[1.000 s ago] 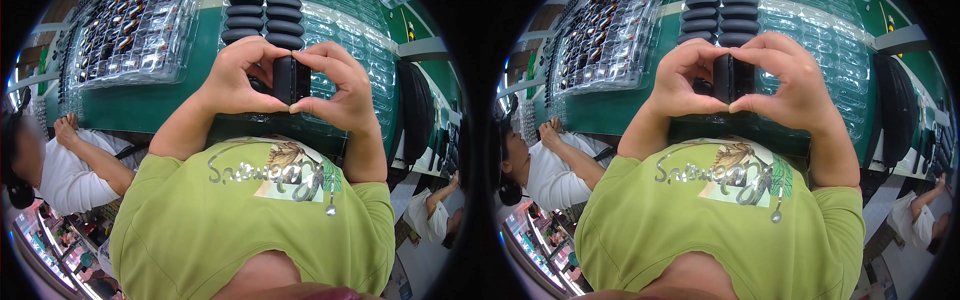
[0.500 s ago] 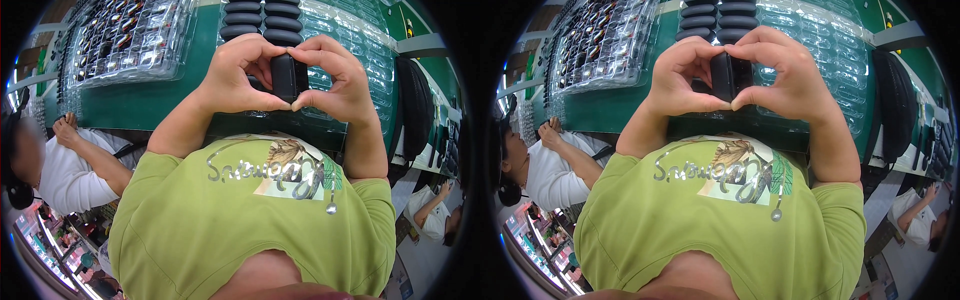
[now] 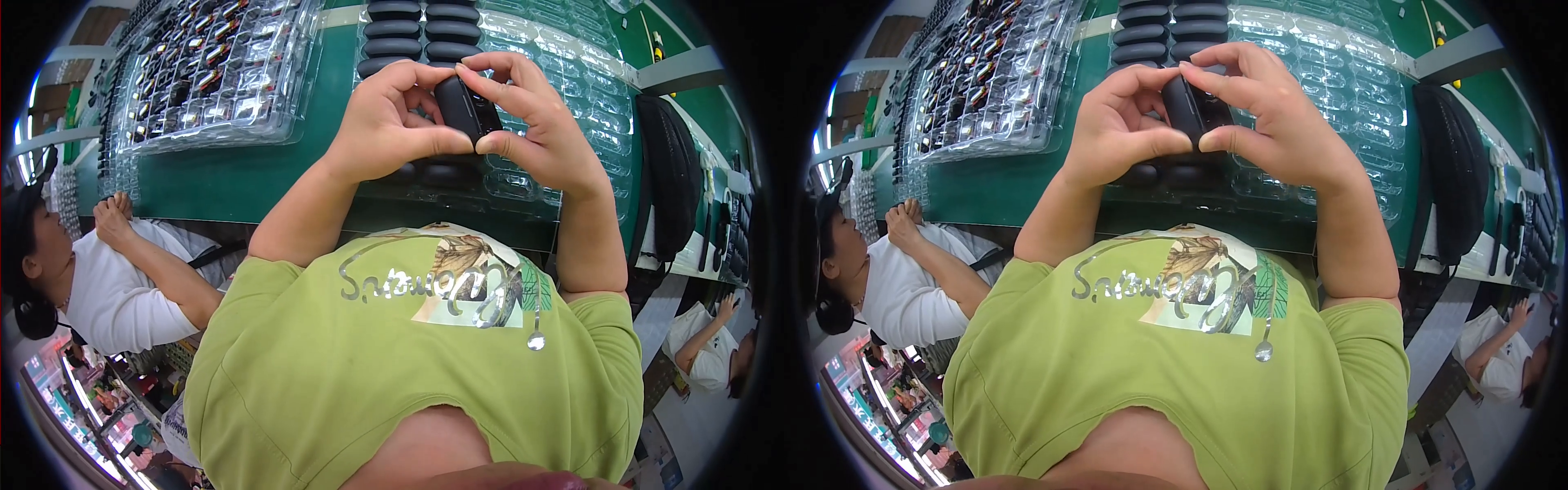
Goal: The person assembles small electronic components by hand, inserting them into plastic cases.
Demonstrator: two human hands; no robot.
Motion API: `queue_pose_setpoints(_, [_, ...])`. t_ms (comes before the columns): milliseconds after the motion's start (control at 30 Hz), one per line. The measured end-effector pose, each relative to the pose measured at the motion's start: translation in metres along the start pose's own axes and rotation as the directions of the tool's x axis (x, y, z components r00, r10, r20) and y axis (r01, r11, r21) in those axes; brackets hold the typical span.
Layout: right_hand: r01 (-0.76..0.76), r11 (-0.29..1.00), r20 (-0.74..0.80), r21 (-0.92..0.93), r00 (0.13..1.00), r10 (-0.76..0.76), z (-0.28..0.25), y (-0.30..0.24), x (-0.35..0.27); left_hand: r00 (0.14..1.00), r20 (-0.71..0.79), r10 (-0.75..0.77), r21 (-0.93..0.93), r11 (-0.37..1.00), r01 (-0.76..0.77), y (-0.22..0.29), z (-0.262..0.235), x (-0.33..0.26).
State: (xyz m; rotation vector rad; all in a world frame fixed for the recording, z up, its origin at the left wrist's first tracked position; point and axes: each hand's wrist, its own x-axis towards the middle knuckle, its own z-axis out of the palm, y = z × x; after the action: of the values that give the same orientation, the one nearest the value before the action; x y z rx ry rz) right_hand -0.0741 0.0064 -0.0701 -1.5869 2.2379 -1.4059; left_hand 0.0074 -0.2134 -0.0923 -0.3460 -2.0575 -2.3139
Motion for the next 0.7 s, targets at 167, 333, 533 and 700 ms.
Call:
queue_pose_setpoints(167, [0.003, 0.999, -0.13, -0.045, 0.992, -0.009, 0.008, 0.001, 0.0, 0.989, -0.145, 0.004, -0.151, 0.988, -0.026, 0.005, 0.009, 0.004])
queue_pose_setpoints(333, [0.002, 0.973, -0.373, -0.23, 0.923, -0.09, 0.019, -0.01, 0.007, 0.96, -0.214, 0.178, -0.014, 0.983, -0.186, -0.003, 0.021, 0.008])
queue_pose_setpoints(533, [0.031, 0.962, -0.409, -0.271, 0.901, -0.145, 0.015, -0.016, 0.009, 0.67, -0.233, 0.705, 0.747, 0.571, -0.341, 0.021, 0.016, 0.023])
queue_pose_setpoints(700, [0.108, 0.993, -0.536, -0.046, 0.836, -0.116, 0.015, -0.039, 0.025, 0.425, -0.127, 0.896, 0.71, 0.382, -0.592, 0.049, 0.025, 0.067])
